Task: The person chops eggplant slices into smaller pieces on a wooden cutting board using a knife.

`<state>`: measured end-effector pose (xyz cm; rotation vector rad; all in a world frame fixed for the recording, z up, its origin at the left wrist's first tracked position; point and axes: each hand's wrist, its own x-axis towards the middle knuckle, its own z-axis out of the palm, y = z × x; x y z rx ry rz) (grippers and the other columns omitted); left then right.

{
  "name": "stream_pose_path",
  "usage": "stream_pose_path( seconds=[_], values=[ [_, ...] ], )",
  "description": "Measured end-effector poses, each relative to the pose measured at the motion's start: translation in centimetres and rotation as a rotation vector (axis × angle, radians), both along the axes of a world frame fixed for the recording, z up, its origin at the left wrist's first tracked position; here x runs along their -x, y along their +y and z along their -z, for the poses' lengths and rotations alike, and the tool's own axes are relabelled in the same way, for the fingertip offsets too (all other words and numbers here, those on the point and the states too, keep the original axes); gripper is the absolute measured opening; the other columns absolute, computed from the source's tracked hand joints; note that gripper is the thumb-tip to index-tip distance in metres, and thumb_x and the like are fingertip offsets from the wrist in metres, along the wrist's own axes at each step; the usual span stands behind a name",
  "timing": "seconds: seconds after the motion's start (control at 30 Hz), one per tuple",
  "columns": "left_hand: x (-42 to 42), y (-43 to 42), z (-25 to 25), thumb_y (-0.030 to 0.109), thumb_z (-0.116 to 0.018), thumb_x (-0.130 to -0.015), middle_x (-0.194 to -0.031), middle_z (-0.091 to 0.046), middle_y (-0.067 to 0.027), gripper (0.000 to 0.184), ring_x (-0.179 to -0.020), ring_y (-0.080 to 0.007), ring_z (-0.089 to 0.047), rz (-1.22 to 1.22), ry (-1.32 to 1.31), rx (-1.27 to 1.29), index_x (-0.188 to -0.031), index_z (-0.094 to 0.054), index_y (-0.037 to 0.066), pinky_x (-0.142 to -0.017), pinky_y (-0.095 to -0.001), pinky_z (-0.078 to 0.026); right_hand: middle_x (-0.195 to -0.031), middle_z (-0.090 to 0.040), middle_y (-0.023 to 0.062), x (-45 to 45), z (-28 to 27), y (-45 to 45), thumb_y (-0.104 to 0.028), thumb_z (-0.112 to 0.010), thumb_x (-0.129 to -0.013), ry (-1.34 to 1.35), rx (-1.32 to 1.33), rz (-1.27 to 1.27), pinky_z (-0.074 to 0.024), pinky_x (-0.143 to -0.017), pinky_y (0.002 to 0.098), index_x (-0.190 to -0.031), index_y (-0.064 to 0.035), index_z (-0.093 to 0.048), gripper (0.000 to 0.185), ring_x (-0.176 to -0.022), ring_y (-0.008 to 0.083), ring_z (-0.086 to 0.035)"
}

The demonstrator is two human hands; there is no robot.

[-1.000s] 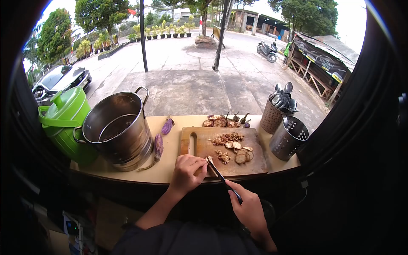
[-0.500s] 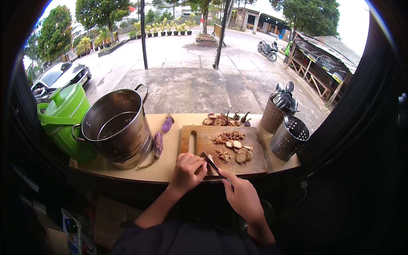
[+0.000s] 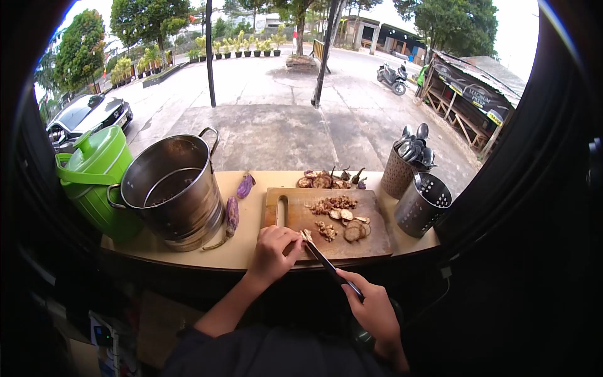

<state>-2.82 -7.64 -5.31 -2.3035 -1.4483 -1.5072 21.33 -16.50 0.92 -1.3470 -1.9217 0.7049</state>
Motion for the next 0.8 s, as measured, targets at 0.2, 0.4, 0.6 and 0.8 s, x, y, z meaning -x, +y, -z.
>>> stream_pose_path(
  seconds=[0.2, 0.4, 0.6, 0.8],
  values=[
    [1.4, 1.1, -0.7, 0.013, -0.073, -0.089, -0.106, -0.071, -0.0037, 0.012, -0.101, -0.0247, -0.063, 0.094, 0.007, 0.143, -0.101, -0.074, 0.010, -0.091, -0.0403, -0.046, -0.064, -0.048, 0.0023, -1.8, 0.5, -1.4, -0.006, -0.066, -0.098, 0.208, 0.086, 0.127, -0.0348, -0.053, 0.0264, -0.133, -0.0112, -0.068, 0.035, -0.057, 0.0073, -0.040],
    [2.5, 1.3, -2.9, 0.022, -0.077, -0.088, -0.111, -0.069, -0.0014, 0.016, -0.112, -0.0238, -0.059, 0.101, 0.215, 0.261, -0.101, -0.073, 0.014, -0.099, -0.0405, -0.040, -0.059, -0.042, -0.0025, -3.1, 2.6, -2.3, -0.003, -0.066, -0.097, 0.256, 0.123, 0.136, -0.0311, -0.052, 0.0241, -0.133, -0.0103, -0.068, 0.037, -0.055, 0.0030, -0.039],
    [2.7, 0.6, -3.2, 0.029, -0.078, -0.088, -0.104, -0.067, -0.0018, 0.018, -0.110, -0.0235, -0.060, 0.106, 0.233, 0.312, -0.095, -0.070, 0.015, -0.098, -0.0410, -0.040, -0.080, -0.069, 0.0106, -2.9, 2.5, -0.3, -0.011, -0.073, -0.094, 0.150, -0.272, -0.023, -0.0505, -0.059, 0.0330, -0.128, -0.0137, -0.071, 0.034, -0.062, 0.0212, -0.065],
    [3.7, -0.1, -3.4, 0.037, -0.076, -0.089, -0.103, -0.066, -0.0008, 0.023, -0.107, -0.0228, -0.060, 0.074, 0.263, 0.334, -0.096, -0.069, 0.016, -0.095, -0.0406, -0.040, -0.097, -0.076, 0.0082, -2.7, -1.1, 1.0, -0.014, -0.078, -0.088, -0.275, -0.135, -0.060, -0.0558, -0.070, 0.0340, -0.120, -0.0184, -0.076, 0.033, -0.078, 0.0269, -0.071]
  ],
)
